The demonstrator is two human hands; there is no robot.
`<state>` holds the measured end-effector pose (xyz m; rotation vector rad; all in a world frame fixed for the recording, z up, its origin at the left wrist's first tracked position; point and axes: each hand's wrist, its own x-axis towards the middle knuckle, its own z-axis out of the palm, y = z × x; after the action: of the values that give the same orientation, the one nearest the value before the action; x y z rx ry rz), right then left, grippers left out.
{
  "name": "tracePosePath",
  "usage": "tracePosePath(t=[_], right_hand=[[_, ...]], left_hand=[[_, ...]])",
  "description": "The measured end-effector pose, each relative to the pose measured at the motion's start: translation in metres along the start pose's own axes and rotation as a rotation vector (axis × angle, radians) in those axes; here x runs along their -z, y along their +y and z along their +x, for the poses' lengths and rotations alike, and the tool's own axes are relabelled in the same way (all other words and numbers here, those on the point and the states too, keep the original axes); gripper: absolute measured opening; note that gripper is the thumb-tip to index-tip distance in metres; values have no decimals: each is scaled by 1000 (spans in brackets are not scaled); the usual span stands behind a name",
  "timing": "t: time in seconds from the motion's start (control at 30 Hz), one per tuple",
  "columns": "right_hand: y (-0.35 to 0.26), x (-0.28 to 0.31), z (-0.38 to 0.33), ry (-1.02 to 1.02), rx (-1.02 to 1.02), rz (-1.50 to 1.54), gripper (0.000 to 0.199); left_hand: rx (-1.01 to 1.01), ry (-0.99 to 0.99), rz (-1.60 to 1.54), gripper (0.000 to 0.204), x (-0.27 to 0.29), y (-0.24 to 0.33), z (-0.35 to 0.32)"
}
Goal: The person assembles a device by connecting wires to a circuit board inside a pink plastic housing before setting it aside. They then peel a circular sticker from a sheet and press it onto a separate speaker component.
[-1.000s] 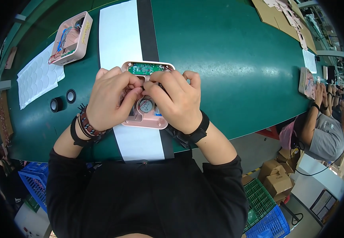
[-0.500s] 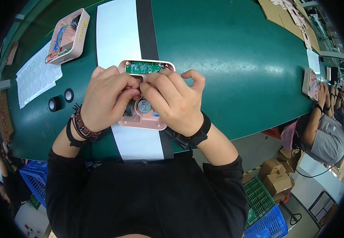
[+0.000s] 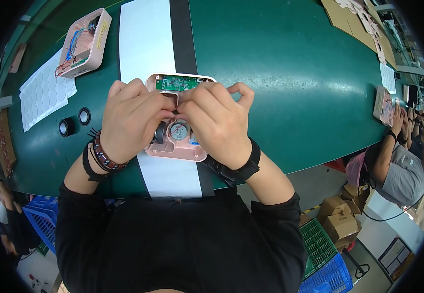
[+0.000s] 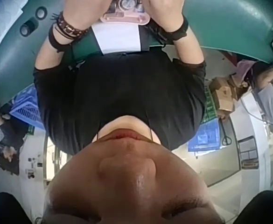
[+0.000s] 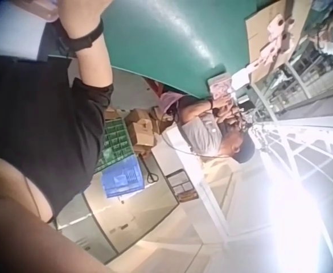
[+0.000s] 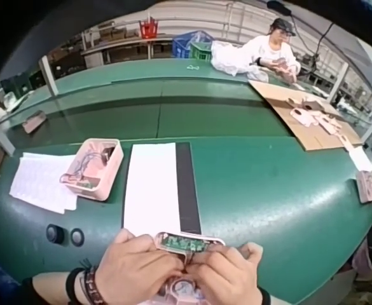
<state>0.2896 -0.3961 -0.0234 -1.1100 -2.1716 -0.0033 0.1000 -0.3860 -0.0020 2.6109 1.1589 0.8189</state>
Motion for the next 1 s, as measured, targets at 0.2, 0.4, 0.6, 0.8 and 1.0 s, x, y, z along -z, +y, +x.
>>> tracePosePath(t=[0.2, 0.4, 0.6, 0.8, 1.0], right_hand=[[1, -2, -2, -61, -125, 233, 17], [1, -5, -3, -85, -215, 335, 17], [1, -5, 5, -114, -234, 334, 18], [12, -9, 25, -193, -114, 180, 23], [-35, 33, -10, -238, 89, 48, 21]], left_hand=[[69, -69, -36, 12, 2, -2, -1], [88, -61, -60, 11, -4, -6, 0], [44, -55, 17, 11, -6, -9, 4], [5, -114, 217, 12, -6, -5, 16], [108, 122, 113, 26, 25, -13, -7]])
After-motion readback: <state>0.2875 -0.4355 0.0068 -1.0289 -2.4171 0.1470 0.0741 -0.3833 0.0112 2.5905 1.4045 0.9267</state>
